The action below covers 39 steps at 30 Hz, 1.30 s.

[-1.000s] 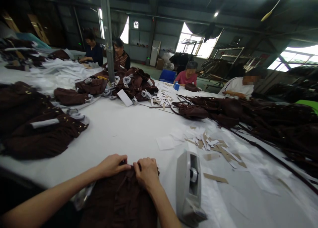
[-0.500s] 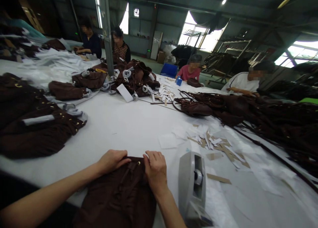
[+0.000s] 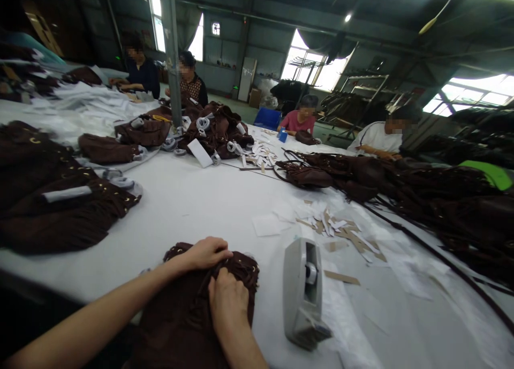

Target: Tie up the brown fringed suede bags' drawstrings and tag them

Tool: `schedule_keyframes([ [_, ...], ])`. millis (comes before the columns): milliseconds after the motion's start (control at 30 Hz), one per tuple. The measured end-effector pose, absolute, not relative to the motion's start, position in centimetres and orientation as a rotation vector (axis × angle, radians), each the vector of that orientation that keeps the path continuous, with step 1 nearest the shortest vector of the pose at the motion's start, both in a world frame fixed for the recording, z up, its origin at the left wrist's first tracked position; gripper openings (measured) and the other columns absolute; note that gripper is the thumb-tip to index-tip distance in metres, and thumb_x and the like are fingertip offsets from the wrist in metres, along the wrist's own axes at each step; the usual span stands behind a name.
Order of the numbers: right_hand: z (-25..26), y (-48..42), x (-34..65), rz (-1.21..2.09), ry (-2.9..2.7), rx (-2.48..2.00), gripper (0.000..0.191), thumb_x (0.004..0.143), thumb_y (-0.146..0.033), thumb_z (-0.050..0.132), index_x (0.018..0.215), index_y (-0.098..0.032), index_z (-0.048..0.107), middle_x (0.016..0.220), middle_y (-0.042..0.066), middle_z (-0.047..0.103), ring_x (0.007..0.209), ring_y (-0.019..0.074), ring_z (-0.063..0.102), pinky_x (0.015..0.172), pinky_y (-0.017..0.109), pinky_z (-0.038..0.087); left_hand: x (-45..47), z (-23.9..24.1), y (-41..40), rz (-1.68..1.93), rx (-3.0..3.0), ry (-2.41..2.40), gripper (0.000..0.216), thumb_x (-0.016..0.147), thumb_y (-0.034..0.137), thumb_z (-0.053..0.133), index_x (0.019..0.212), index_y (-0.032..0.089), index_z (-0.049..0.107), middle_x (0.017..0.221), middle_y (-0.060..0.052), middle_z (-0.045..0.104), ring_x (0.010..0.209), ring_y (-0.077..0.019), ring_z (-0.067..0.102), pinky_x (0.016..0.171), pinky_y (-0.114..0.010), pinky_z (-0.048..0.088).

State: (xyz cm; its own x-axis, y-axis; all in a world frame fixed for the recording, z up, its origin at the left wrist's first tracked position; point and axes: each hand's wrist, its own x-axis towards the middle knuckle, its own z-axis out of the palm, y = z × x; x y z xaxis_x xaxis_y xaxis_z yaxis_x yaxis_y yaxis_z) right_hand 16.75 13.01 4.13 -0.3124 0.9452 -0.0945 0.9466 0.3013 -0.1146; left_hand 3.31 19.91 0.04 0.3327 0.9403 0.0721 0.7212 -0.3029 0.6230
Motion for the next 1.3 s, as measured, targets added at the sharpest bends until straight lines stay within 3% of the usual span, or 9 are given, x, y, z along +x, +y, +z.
schedule_keyframes([
  [333, 4.1, 13.0, 19.3, -0.206, 2.594, 1.526, 0.017, 0.088, -0.018, 0.042, 0.083, -0.019, 0.058, 0.073, 0.006, 0.068, 0.066, 0.0221, 0.066, 0.052, 0.026, 0.031, 3.0, -2.6, 20.7, 0.771, 1.935, 1.381, 0.035, 0.083, 0.041, 0.05, 0.064, 0.014, 0.061, 0.057, 0.003, 0.053, 0.056, -0.0098, 0.046, 0.052, -0.02, 0.031],
  [467, 4.5, 12.4, 20.2, -0.325, 2.654, 1.52, 0.017, 0.088, -0.02, 0.043, 0.078, -0.02, 0.057, 0.07, 0.004, 0.067, 0.063, 0.0204, 0.065, 0.05, 0.027, 0.025, 3.0, -2.7, 20.8, 0.788, 1.916, 1.345, 0.035, 0.083, 0.039, 0.05, 0.061, 0.014, 0.06, 0.056, 0.003, 0.052, 0.055, -0.0094, 0.045, 0.052, -0.02, 0.03],
  [633, 3.7, 11.6, 20.5, -0.572, 2.719, 1.555, 0.024, 0.09, -0.022, 0.04, 0.07, -0.02, 0.053, 0.068, 0.002, 0.067, 0.06, 0.0154, 0.063, 0.051, 0.024, 0.027, 3.0, -2.7, 20.7, 0.786, 1.911, 1.331, 0.037, 0.083, 0.041, 0.049, 0.06, 0.014, 0.059, 0.057, 0.002, 0.053, 0.057, -0.0101, 0.046, 0.054, -0.021, 0.032],
  [867, 3.2, 10.1, 19.3, -0.359, 2.586, 1.687, 0.021, 0.089, -0.021, 0.04, 0.079, -0.022, 0.058, 0.07, 0.004, 0.07, 0.064, 0.0209, 0.067, 0.049, 0.026, 0.028, 2.9, 0.2, 20.0, 0.696, 1.944, 1.322, 0.046, 0.084, 0.054, 0.041, 0.067, 0.017, 0.063, 0.061, 0.001, 0.059, 0.057, -0.0125, 0.049, 0.054, -0.022, 0.032],
  [1000, 2.6, 9.7, 17.9, -0.24, 2.469, 1.721, 0.018, 0.086, -0.019, 0.043, 0.08, -0.02, 0.06, 0.071, 0.009, 0.07, 0.067, 0.0278, 0.068, 0.052, 0.029, 0.037, 4.7, 1.4, 19.7, 0.618, 1.976, 1.332, 0.048, 0.07, 0.065, 0.054, 0.072, 0.018, 0.066, 0.065, -0.003, 0.063, 0.057, -0.0165, 0.051, 0.052, -0.025, 0.031],
  [1167, 0.2, 8.8, 16.5, -0.183, 2.46, 1.773, 0.015, 0.081, -0.013, 0.048, 0.08, -0.017, 0.062, 0.07, 0.012, 0.069, 0.065, 0.0287, 0.067, 0.054, 0.031, 0.042, 7.2, 0.7, 19.2, 0.613, 1.951, 1.292, 0.032, 0.077, 0.045, 0.053, 0.071, 0.016, 0.064, 0.065, -0.004, 0.061, 0.06, -0.0172, 0.051, 0.054, -0.025, 0.032],
  [1300, -0.2, 8.2, 17.8, -0.402, 2.721, 1.851, 0.022, 0.086, -0.024, 0.045, 0.07, -0.02, 0.06, 0.065, 0.006, 0.066, 0.059, 0.0211, 0.064, 0.054, 0.028, 0.04, 6.7, 0.1, 19.0, 0.666, 1.887, 1.141, 0.028, 0.083, 0.036, 0.045, 0.075, 0.014, 0.062, 0.066, 0.001, 0.059, 0.062, -0.013, 0.05, 0.056, -0.021, 0.037],
])
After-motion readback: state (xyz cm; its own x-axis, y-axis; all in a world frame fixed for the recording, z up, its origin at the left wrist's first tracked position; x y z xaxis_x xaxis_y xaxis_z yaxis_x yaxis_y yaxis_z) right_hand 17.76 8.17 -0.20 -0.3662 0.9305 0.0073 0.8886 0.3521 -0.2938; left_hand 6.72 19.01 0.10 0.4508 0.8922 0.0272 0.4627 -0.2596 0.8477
